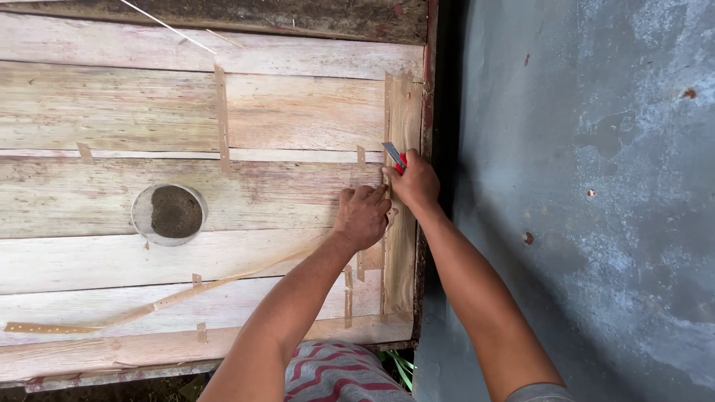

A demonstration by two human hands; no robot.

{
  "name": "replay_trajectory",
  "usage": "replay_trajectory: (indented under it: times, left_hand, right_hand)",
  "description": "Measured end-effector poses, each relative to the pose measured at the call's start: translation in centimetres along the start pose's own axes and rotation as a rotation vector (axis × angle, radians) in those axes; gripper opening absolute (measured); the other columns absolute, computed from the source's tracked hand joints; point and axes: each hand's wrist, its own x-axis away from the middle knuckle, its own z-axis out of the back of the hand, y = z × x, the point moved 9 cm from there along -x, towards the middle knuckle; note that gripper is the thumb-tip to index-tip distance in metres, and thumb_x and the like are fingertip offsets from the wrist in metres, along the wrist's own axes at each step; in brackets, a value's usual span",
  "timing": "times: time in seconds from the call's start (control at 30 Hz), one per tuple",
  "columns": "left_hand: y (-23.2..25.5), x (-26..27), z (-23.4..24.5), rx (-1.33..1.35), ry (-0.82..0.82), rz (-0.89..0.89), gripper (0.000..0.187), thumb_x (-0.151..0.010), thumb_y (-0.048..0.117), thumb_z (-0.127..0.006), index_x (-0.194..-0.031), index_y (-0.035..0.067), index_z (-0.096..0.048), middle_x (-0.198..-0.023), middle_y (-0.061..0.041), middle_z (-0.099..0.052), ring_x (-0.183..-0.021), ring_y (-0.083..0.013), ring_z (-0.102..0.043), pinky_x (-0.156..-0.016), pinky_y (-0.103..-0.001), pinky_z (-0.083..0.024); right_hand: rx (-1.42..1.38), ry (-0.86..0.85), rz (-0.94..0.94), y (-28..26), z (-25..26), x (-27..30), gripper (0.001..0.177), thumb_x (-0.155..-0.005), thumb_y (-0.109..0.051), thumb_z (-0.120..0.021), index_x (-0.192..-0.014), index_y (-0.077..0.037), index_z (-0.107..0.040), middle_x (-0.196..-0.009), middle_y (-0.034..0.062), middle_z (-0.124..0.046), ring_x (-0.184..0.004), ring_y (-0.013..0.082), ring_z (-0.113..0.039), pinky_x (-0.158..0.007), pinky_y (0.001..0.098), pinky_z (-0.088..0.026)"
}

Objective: Trimming excess wood veneer strips with a utility knife and applying adhesive to gaps on a wooden surface.

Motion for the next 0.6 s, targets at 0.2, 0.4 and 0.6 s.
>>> replay_trajectory:
  times: [0.2, 0.4, 0.6]
  left_hand:
    - [-0.1, 0.4, -1.0, -0.021, 0.040, -0.033, 0.019, -0.076, 0.030, -0.060, -0.094, 0.028, -0.067, -0.125, 0.005, -0.067, -0.116, -0.0221, -0.060, -0.090, -0.050, -0.044]
    - [-1.4, 1.1, -4.4, 0.004, -0.028, -0.082, 0.024, -0.079, 0.028, -0.054, -0.099, 0.029, -0.068, -0.123, 0.010, -0.067, -0.117, -0.0169, -0.061, -0.093, -0.045, -0.046]
    - [-1.2, 0.8, -3.9, 0.002, -0.062, -0.062, 0.032, -0.081, 0.029, -0.052, -0.106, 0.031, -0.071, -0.125, 0.010, -0.070, -0.119, -0.0175, -0.065, -0.094, -0.046, -0.049]
  right_hand:
    - [0.072, -0.039, 0.042, -1.5, -0.6, -0.7, 0.045, -0.085, -0.044, -0.081, -0.104, -0.010, -0.058, -0.096, 0.0171, -0.071, -0.097, 0.0402, -0.073, -0.080, 0.0531, -0.059]
    - [0.130, -0.025, 0.040, -1.5, -1.3, -0.7, 0.047, -0.087, -0.045, -0.079, -0.108, -0.010, -0.057, -0.097, 0.0145, -0.069, -0.098, 0.0372, -0.073, -0.080, 0.0513, -0.060]
    - [0.127, -0.077, -0.030, -1.8, -1.1, -0.1, 0.046, -0.091, -0.046, -0.074, -0.112, -0.010, -0.055, -0.105, 0.0152, -0.069, -0.105, 0.0381, -0.072, -0.085, 0.0524, -0.059]
